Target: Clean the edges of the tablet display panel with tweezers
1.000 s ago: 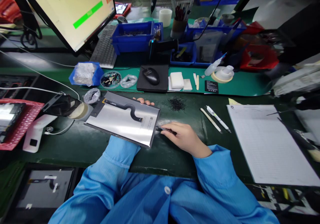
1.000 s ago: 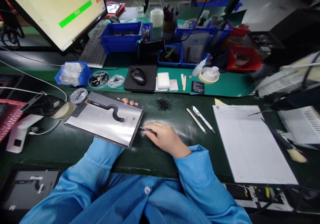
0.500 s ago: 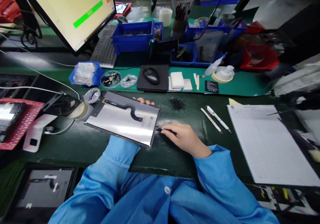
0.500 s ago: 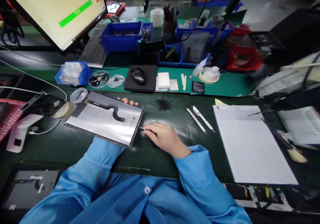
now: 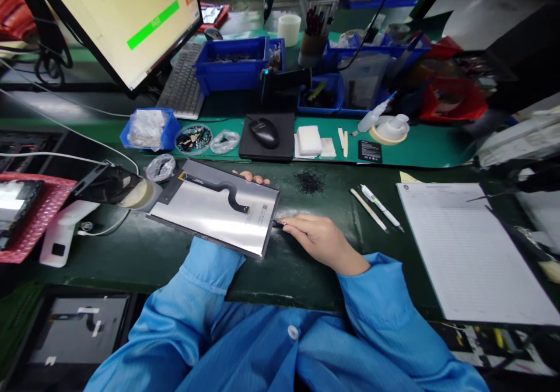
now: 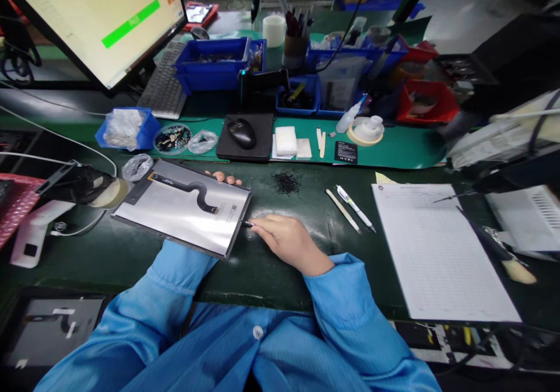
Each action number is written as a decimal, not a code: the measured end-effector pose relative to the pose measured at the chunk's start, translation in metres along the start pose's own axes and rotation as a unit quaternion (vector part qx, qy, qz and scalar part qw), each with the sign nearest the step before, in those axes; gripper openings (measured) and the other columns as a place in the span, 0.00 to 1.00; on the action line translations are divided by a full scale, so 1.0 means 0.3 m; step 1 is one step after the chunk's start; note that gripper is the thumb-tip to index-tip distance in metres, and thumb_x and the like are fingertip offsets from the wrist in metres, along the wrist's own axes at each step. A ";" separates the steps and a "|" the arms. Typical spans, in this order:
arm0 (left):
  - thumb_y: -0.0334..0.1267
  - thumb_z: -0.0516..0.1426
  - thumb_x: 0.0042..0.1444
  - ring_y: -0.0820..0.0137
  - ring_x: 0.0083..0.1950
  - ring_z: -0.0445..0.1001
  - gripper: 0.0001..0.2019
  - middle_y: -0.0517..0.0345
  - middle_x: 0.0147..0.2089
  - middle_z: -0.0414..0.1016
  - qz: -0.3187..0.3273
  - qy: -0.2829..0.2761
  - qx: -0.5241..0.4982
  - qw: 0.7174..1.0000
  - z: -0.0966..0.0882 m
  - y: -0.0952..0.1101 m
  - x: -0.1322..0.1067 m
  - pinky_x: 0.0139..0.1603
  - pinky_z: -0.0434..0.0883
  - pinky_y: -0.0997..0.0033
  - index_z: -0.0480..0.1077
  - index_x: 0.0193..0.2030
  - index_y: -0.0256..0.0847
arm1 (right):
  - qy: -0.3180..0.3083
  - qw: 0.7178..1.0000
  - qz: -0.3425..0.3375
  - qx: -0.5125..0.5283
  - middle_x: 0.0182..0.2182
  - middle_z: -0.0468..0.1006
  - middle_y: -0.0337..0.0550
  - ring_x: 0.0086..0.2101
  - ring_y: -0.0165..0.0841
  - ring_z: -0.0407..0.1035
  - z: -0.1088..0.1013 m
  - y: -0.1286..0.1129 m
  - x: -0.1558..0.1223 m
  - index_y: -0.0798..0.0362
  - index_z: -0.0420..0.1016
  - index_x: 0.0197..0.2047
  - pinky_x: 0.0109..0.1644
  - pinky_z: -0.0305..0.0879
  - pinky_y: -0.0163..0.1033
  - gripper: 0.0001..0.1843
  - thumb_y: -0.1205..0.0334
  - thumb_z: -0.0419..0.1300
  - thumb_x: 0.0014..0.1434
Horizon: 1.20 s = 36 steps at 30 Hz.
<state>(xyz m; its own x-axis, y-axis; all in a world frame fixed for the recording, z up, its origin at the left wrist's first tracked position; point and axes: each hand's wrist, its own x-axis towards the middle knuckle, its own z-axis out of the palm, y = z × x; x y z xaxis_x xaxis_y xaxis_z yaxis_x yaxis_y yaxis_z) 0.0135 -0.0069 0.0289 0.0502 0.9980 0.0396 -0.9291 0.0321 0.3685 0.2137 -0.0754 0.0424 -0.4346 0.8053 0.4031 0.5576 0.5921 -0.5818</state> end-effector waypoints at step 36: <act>0.48 0.49 0.74 0.64 0.45 0.74 0.14 0.56 0.42 0.71 0.000 0.026 0.018 0.999 0.028 0.013 -0.007 0.62 0.74 0.53 0.71 0.43 0.45 | 0.031 0.997 0.066 0.025 0.33 0.88 0.41 0.29 0.36 0.82 -0.009 -0.006 -0.006 0.48 0.86 0.44 0.35 0.80 0.38 0.06 0.59 0.66 0.68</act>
<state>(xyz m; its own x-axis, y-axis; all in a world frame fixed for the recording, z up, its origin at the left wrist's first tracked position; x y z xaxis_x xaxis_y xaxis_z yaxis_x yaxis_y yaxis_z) 0.0129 -0.0093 0.0381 0.0302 0.9995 -0.0086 -0.9152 0.0311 0.4018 0.2153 -0.0779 0.0446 -0.3156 0.8770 0.3624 0.5695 0.4806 -0.6669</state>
